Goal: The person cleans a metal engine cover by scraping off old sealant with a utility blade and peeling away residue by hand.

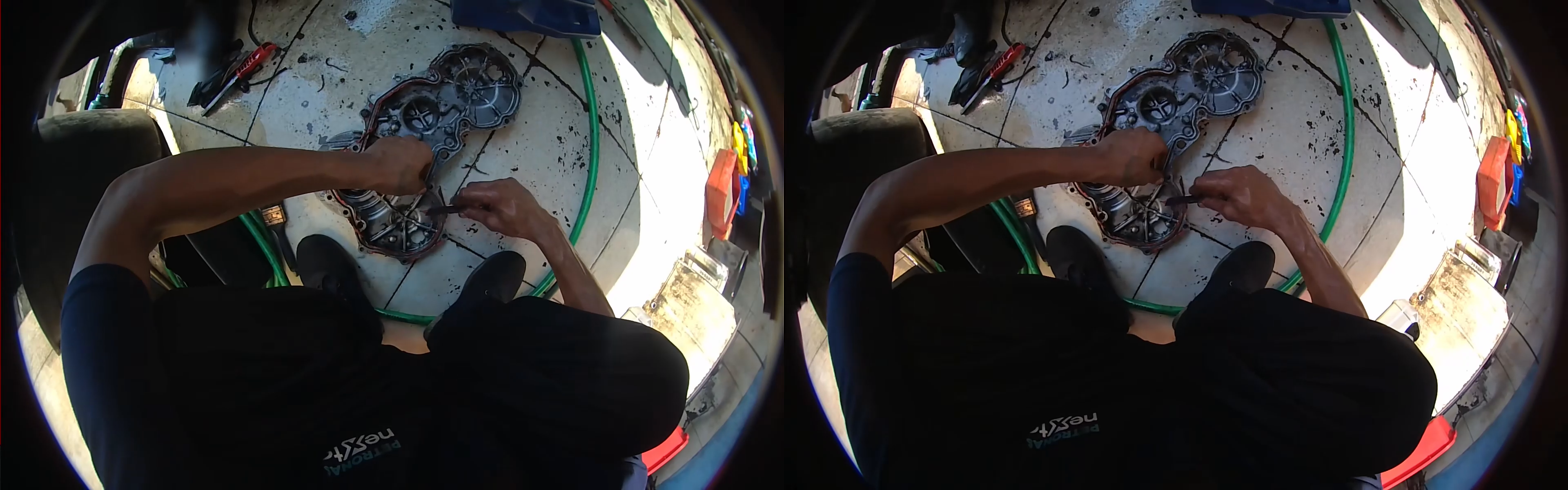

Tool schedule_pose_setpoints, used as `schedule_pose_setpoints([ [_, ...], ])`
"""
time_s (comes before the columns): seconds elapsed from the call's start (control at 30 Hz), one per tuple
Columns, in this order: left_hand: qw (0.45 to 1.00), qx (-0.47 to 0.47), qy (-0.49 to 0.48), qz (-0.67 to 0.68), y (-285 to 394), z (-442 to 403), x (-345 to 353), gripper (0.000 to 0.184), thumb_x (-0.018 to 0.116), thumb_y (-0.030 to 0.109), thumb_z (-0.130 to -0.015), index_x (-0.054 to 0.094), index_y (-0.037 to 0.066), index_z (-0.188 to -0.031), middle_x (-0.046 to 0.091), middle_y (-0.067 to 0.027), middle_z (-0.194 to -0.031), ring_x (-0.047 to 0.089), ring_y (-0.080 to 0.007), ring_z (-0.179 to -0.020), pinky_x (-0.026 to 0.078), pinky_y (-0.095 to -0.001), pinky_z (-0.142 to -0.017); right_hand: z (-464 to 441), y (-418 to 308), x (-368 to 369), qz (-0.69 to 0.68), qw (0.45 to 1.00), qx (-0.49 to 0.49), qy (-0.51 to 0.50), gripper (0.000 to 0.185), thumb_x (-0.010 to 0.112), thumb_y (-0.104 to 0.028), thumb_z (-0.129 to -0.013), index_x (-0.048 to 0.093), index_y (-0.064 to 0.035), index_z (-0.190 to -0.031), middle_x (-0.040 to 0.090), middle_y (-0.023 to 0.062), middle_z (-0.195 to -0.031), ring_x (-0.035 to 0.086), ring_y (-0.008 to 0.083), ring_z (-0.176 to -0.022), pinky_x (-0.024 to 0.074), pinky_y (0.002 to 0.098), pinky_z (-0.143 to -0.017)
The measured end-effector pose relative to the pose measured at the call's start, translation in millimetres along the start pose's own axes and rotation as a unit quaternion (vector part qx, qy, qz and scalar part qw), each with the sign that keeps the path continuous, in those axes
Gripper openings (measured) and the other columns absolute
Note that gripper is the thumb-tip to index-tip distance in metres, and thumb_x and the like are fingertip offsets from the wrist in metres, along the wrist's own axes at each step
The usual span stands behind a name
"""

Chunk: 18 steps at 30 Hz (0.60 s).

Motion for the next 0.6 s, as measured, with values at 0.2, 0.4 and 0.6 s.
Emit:
schedule_pose_setpoints([
  [0.2,0.999,-0.013,0.04,0.015,-7.4,-7.4,14.2,0.032,0.071,0.031,-0.076,0.075,0.001,-0.086,0.072,-0.0224,-0.09,0.071,-0.0386,-0.09,0.055,-0.0472,-0.079,9.5,-4.5,14.7,-0.034,0.999,-0.03,0.015,0.023,0.072,-0.012,-0.087,0.07,-0.0052,-0.109,0.067,0.0104,-0.084,0.065,0.0259,-0.068,0.0517,0.0377,-0.062],
  [0.4,0.991,-0.041,0.009,0.128,-18.3,-8.8,24.7,0.039,0.067,0.03,-0.071,0.07,-0.008,-0.08,0.068,-0.0283,-0.079,0.069,-0.0422,-0.079,0.052,-0.048,-0.072,8.9,6.1,13.1,-0.081,0.995,0.047,0.035,0.022,0.073,-0.012,-0.086,0.071,-0.0065,-0.108,0.068,0.0106,-0.085,0.067,0.0293,-0.072,0.0522,0.0385,-0.065],
  [0.6,0.987,-0.041,-0.003,0.152,-17.7,-8.2,20.9,0.042,0.066,0.031,-0.072,0.07,-0.009,-0.083,0.066,-0.0279,-0.075,0.066,-0.0395,-0.07,0.05,-0.0475,-0.07,10.3,10.3,-6.4,-0.063,0.982,0.081,0.157,0.022,0.073,-0.011,-0.086,0.069,-0.0059,-0.107,0.067,0.0115,-0.083,0.066,0.0302,-0.073,0.0518,0.0393,-0.066],
])
Point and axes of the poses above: each hand's wrist, its own z-axis away from the middle knuckle, its own x-axis out of the palm, y = z × x, the point moved 7 cm from there along -z, towards the middle knuckle
